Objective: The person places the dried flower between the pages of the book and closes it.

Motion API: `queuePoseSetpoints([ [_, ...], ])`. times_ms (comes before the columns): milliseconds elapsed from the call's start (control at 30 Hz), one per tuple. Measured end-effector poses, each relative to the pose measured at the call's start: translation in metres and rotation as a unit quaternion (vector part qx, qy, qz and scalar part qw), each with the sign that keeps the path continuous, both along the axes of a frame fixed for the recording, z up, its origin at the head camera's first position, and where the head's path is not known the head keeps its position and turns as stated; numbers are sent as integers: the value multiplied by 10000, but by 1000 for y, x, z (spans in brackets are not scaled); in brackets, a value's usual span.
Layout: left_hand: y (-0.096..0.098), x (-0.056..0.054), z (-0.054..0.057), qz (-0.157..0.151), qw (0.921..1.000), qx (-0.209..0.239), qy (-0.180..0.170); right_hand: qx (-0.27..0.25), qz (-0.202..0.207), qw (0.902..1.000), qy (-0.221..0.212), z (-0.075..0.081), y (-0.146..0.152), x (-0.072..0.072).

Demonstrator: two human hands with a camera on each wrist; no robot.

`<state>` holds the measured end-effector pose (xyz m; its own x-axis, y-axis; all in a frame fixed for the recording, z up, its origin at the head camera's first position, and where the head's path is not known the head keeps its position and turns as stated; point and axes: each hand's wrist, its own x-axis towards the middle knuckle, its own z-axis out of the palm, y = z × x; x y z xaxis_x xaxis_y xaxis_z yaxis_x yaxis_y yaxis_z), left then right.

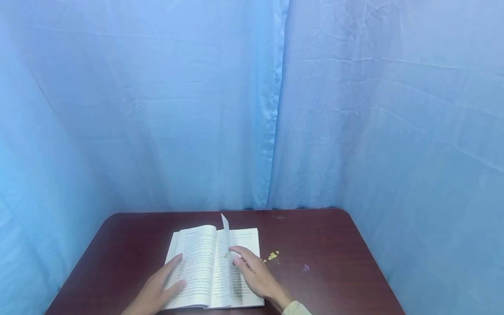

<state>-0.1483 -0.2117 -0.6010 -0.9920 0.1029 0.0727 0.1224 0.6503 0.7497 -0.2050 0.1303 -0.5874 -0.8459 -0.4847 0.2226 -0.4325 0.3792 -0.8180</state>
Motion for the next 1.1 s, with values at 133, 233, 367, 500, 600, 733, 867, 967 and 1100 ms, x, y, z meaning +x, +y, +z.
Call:
queuePoseSetpoints([
  [133, 4, -2, 5, 71, 9991, -26, 410, 173, 271, 9978, 572, -1, -10, 6],
  [233, 7, -2, 12, 155, 9979, -24, 636, 330, 443, 9968, 574, -3, -16, 10],
  [367, 9, -1, 20, 238, 9964, 53, 812, 685, 562, 9954, 370, -6, -23, 15],
  [500, 8, 1, 22, 289, 9953, 117, 918, 989, 655, 9915, 527, -9, -28, 20],
  [600, 8, 2, 20, 291, 9941, 169, 1030, 1108, 705, 9887, 717, -10, -30, 23],
  [733, 5, 3, 18, 305, 9916, 107, 1252, 1282, 740, 9851, 871, -12, -33, 26],
  [867, 3, 3, 17, 365, 9900, 45, 1358, 1458, 805, 9792, 1159, -14, -36, 28],
  [967, 1, 2, 16, 418, 9904, 106, 1314, 1527, 851, 9751, 1363, -16, -37, 29],
  [1100, -2, -2, 19, 527, 9921, 213, 1114, 1639, 896, 9708, 1504, -16, -39, 29],
])
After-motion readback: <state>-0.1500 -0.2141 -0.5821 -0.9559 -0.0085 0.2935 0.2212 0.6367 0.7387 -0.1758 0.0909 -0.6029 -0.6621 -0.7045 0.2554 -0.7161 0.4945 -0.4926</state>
